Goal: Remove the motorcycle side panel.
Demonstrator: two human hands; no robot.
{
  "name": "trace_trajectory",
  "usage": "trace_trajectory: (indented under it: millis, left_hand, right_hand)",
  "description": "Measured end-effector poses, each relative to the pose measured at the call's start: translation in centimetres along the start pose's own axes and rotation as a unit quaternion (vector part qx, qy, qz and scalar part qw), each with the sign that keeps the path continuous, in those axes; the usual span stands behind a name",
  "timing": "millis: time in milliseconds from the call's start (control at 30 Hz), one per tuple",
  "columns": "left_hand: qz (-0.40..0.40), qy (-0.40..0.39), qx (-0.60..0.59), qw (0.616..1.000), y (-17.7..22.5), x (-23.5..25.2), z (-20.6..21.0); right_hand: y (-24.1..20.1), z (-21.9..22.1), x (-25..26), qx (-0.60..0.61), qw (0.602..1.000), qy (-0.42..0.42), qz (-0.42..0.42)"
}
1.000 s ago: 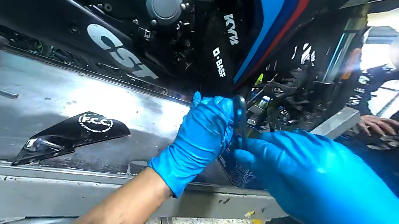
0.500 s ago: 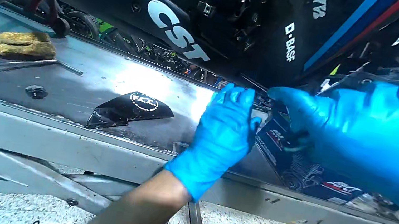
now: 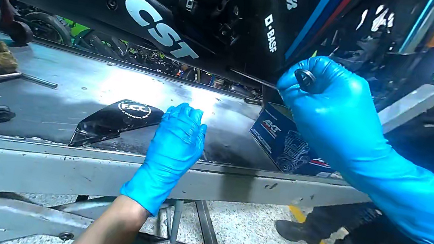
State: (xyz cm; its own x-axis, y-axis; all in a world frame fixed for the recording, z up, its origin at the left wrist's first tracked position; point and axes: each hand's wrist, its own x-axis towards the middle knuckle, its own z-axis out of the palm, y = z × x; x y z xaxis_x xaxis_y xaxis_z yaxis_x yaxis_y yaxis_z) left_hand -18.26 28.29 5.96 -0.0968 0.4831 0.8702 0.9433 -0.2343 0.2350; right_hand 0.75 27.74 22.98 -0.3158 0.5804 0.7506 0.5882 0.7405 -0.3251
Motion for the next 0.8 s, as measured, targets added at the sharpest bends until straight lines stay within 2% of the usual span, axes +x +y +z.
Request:
trace_trajectory:
  millis: [100, 167, 200, 300, 400, 533, 600, 667, 733, 800]
  left_hand:
    - [-0.003, -0.003, 0.016, 1.000, 0.0, 0.5, 0.0]
    - [-0.005, -0.010, 0.017, 1.000, 0.1, 0.6, 0.0]
    - [-0.007, -0.007, 0.016, 1.000, 0.0, 0.5, 0.0]
    - [-0.010, 0.025, 0.000, 1.000, -0.5, 0.3, 0.2]
    - [-0.007, 0.021, -0.011, 1.000, -0.7, 0.1, 0.1]
    - [-0.002, -0.002, -0.041, 0.999, -0.3, -0.7, -1.4]
    - [-0.010, -0.005, -0.055, 0.998, -0.8, -1.8, -4.4]
    - [-0.010, 0.011, -0.014, 1.000, -2.6, -2.3, -8.2]
    - [-0.062, 0.002, 0.055, 0.997, -5.5, -2.0, -11.7]
    - [-0.183, -0.085, 0.109, 0.973, -8.6, -1.2, -14.4]
  right_hand:
    - [0.1, 0.3, 0.4, 0.035, 0.999, 0.012, 0.013]
    - [0.1, -0.2, 0.7, -0.019, 1.000, -0.007, -0.002]
    - [0.0, -0.9, 0.5, -0.079, 0.996, -0.027, -0.029]
    - [0.2, -4.0, -2.4, -0.247, 0.944, -0.047, -0.215]
    - [4.0, -5.6, -6.7, -0.235, 0.936, -0.106, -0.238]
    - [11.7, -1.0, -7.7, -0.206, 0.942, -0.047, -0.260]
    - [14.8, 2.3, -7.1, -0.157, 0.958, -0.096, -0.220]
    - [17.5, 5.2, -6.1, -0.102, 0.967, -0.153, -0.179]
    - [19.9, 7.6, -5.3, -0.071, 0.966, -0.179, -0.174]
    - [21.8, 9.6, -4.7, -0.053, 0.968, -0.171, -0.174]
